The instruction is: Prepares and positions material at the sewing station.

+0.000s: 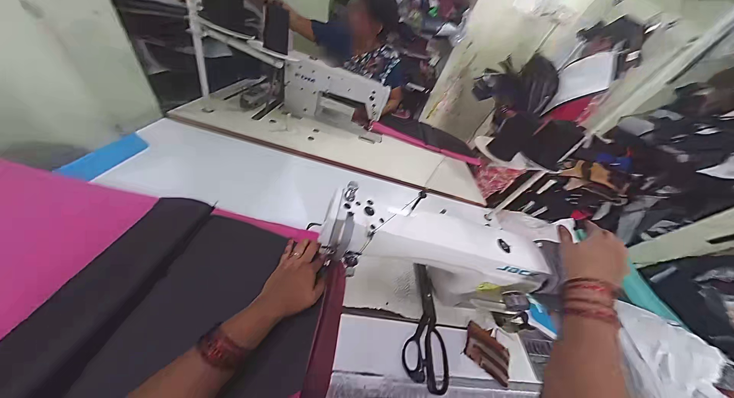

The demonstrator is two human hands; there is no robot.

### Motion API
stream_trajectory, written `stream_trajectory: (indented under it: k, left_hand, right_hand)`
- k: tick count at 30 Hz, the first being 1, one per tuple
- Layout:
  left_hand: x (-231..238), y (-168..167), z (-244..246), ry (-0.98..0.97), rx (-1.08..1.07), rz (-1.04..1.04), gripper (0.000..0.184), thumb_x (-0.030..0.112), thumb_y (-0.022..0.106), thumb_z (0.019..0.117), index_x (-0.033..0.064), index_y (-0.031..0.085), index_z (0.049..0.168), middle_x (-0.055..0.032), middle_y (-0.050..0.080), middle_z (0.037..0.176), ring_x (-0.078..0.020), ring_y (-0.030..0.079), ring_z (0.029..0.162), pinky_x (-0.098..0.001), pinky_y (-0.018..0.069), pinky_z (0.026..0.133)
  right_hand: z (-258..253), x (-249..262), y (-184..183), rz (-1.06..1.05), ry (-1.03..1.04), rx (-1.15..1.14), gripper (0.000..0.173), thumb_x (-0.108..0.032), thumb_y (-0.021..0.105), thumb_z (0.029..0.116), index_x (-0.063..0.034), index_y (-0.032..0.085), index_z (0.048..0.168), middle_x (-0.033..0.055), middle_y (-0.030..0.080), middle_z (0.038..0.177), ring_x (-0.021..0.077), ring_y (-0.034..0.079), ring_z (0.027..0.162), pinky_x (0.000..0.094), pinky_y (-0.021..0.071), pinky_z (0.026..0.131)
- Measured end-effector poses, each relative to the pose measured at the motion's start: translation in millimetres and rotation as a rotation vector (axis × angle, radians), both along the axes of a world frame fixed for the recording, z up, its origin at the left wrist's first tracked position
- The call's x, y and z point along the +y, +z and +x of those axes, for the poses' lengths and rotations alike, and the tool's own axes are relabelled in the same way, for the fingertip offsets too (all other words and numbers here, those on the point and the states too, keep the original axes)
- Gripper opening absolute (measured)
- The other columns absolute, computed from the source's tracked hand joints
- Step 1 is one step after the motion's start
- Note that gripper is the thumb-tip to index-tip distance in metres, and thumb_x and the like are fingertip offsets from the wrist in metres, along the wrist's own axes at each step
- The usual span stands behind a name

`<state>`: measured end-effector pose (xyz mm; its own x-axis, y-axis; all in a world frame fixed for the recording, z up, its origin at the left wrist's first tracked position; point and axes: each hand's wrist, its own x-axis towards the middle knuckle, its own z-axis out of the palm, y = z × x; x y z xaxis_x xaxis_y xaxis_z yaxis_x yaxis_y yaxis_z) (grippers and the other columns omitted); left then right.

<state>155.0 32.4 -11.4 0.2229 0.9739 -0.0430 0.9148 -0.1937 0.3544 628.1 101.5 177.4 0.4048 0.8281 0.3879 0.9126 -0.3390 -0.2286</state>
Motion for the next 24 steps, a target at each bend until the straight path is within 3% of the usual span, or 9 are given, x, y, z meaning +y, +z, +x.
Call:
stream_trajectory:
  k: [3,5,8,11,14,16,19,21,24]
  left_hand:
    - [3,7,-1,-0.012,0.003,-0.076,0.057,0.041,0.047,0.1006,0.0032,0.058,0.142,-0.0221,0.036,0.162,-0.0429,0.02,0.155,-0.0659,0.0037,0.123]
    - [6,8,0,-0.018,0.007,-0.074,0.057,0.041,0.047,0.1001,0.0031,0.059,0.14,-0.0216,0.037,0.161,-0.0423,0.021,0.155,-0.0657,0.0038,0.123]
    - [8,10,-1,-0.029,0.029,-0.1,0.057,0.042,0.045,0.1011,0.003,0.059,0.14,-0.0216,0.034,0.162,-0.0426,0.019,0.155,-0.0658,0.0025,0.123]
    - [10,10,-2,-0.034,0.043,-0.1,0.057,0.042,0.044,0.1013,0.0036,0.06,0.139,-0.0212,0.035,0.162,-0.0419,0.02,0.155,-0.0658,0.0017,0.123]
    - [12,12,-1,-0.032,0.045,-0.096,0.055,0.041,0.046,0.1018,0.0034,0.059,0.139,-0.0203,0.033,0.163,-0.0418,0.019,0.155,-0.0655,0.0017,0.123]
    - [11,11,-1,-0.022,0.053,-0.097,0.054,0.041,0.046,0.1014,0.004,0.06,0.14,-0.0201,0.034,0.163,-0.0417,0.019,0.155,-0.0654,0.0028,0.123]
    - [10,9,-1,-0.016,0.042,-0.072,0.054,0.04,0.048,0.1014,0.0034,0.06,0.139,-0.0219,0.035,0.162,-0.0422,0.021,0.155,-0.0621,0.006,0.125]
    - [7,6,-5,-0.039,-0.004,-0.055,0.054,0.038,0.05,0.1031,0.0009,0.056,0.142,-0.0228,0.036,0.161,-0.0423,0.022,0.154,-0.0589,0.0085,0.126]
    - [-8,-1,-16,-0.119,-0.101,-0.008,0.059,0.03,0.049,0.1057,-0.0034,0.041,0.153,-0.0223,0.031,0.165,-0.0411,0.017,0.157,-0.0594,0.0057,0.126]
  right_hand:
    - [21,17,-14,-0.252,-0.082,0.061,0.057,-0.034,0.039,0.1112,0.0165,0.062,0.12,0.0418,0.059,0.129,0.0549,0.054,0.128,0.0701,0.0376,0.105]
    - [15,-1,-31,-0.066,-0.117,0.054,0.059,-0.033,0.032,0.1124,0.0183,0.061,0.121,0.0432,0.059,0.128,0.0573,0.054,0.128,0.0709,0.0374,0.106]
    - [3,-37,-84,0.364,-0.198,0.234,0.053,-0.025,0.03,0.112,0.0145,0.056,0.134,0.035,0.059,0.136,0.0452,0.054,0.134,0.0546,0.0363,0.115]
    - [2,-66,-147,0.508,-0.191,0.386,0.048,-0.018,0.032,0.1121,0.0175,0.052,0.137,0.0366,0.056,0.139,0.0429,0.053,0.136,0.0463,0.0356,0.118]
    - [-22,-82,-156,0.703,-0.09,0.451,0.042,-0.01,0.041,0.1072,0.0203,0.052,0.135,0.0409,0.047,0.144,0.0452,0.044,0.141,0.0419,0.0302,0.121]
    - [-69,-95,-148,0.87,0.086,0.423,0.037,-0.002,0.043,0.1023,0.0241,0.052,0.127,0.0381,0.053,0.133,0.0328,0.053,0.128,0.0322,0.0424,0.109]
    - [-185,-115,-166,0.647,0.587,0.58,0.031,-0.005,0.048,0.099,0.0195,0.06,0.112,0.0224,0.067,0.116,0.0176,0.063,0.115,0.0309,0.0498,0.102]
    - [-257,-118,-192,0.305,0.863,0.503,0.033,-0.016,0.055,0.0965,0.0057,0.074,0.111,0.0176,0.072,0.124,0.0349,0.064,0.122,0.0522,0.0473,0.106]
    - [-309,-113,-223,0.084,1.017,0.365,0.044,-0.03,0.059,0.0943,-0.0007,0.073,0.125,0.0154,0.066,0.138,0.0428,0.059,0.129,0.0589,0.0475,0.104]
